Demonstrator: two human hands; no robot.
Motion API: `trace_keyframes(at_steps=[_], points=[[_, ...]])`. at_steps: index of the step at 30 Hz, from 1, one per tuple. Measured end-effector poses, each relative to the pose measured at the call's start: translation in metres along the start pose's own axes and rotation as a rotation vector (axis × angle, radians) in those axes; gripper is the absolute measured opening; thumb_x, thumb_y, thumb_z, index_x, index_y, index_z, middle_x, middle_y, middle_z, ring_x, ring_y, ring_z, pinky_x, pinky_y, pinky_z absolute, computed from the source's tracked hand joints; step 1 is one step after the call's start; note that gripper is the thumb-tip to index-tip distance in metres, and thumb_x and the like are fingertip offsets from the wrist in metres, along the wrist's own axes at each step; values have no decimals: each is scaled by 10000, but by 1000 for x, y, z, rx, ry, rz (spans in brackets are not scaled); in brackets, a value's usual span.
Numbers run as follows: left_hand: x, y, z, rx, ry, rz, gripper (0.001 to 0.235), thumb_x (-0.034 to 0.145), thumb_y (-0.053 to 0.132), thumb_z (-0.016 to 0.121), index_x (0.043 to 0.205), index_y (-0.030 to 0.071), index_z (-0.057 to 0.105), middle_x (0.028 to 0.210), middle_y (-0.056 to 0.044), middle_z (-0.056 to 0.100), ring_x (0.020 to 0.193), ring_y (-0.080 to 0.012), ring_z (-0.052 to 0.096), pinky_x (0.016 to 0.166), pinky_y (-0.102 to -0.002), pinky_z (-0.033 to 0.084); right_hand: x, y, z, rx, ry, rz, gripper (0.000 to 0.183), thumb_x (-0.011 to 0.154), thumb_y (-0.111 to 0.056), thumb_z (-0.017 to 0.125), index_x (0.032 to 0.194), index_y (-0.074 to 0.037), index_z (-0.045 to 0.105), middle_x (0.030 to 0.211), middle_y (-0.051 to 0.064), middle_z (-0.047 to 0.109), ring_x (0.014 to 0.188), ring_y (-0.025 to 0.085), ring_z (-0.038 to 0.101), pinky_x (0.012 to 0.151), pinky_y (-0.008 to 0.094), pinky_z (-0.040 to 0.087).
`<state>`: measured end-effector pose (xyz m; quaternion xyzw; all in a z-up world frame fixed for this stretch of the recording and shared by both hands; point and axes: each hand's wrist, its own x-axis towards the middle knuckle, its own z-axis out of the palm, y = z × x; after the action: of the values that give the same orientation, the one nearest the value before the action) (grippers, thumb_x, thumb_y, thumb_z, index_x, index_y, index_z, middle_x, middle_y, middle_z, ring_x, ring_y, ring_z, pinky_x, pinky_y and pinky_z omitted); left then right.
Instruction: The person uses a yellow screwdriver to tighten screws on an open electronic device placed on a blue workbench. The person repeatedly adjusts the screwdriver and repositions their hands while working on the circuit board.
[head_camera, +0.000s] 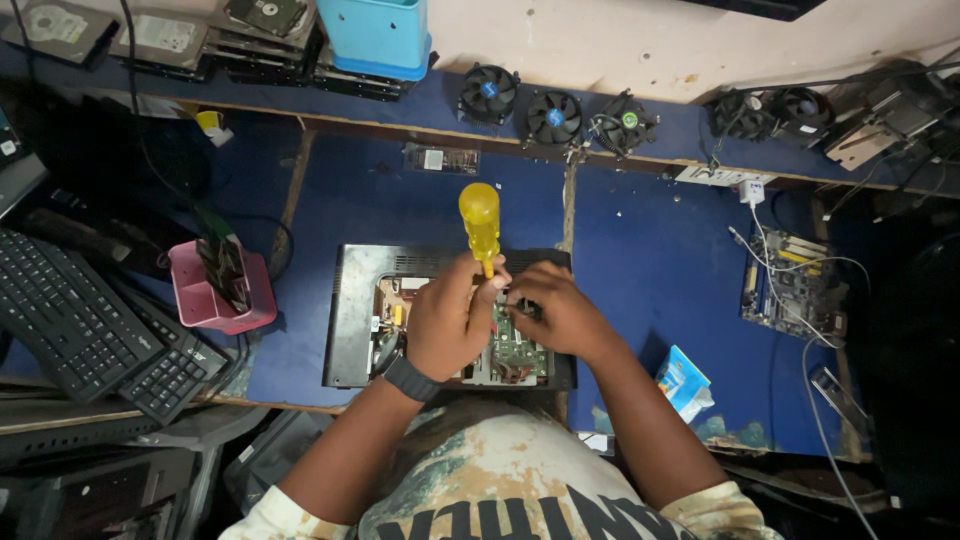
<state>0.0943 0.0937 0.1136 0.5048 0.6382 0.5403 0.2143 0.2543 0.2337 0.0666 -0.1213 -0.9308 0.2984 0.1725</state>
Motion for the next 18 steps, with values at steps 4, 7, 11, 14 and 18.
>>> trace_keyframes(at_steps=[4,7,11,14,18], points=[[-1,1,1,17,60,187,226,1052,174,588,1244,54,597,1048,-87,769,845,-239,790,699,-328,612,-1,0,0,16,1,9,192,773,-105,754,953,-72,698,1015,78,685,1070,297,602,913,435,437],[-2,2,1,20,69,225,223,1066,180,580,1249,52,589,1055,-91,766,878,-241,788,716,-332,609,-1,0,0,-2,-2,0,215,764,-103,750,969,-64,698,1018,88,678,1068,305,593,914,439,435],[-1,4,-1,23,3,67,244,1038,199,576,1238,62,601,1007,-74,781,709,-220,772,643,-333,597,-1,0,0,7,-2,9,193,778,-113,756,956,-68,698,998,83,677,1051,300,595,913,432,436],[0,3,-1,34,14,119,252,1044,203,581,1250,59,601,1007,-79,776,749,-233,773,659,-339,599,-2,1,1,1,-2,20,187,775,-106,756,949,-68,697,1004,81,679,1044,295,597,904,429,436],[1,3,3,46,55,225,219,1051,181,603,1231,56,604,1043,-120,744,854,-272,780,711,-361,601,-3,4,3,19,5,24,193,770,-88,757,953,-63,700,1005,75,685,1051,290,604,916,429,443]])
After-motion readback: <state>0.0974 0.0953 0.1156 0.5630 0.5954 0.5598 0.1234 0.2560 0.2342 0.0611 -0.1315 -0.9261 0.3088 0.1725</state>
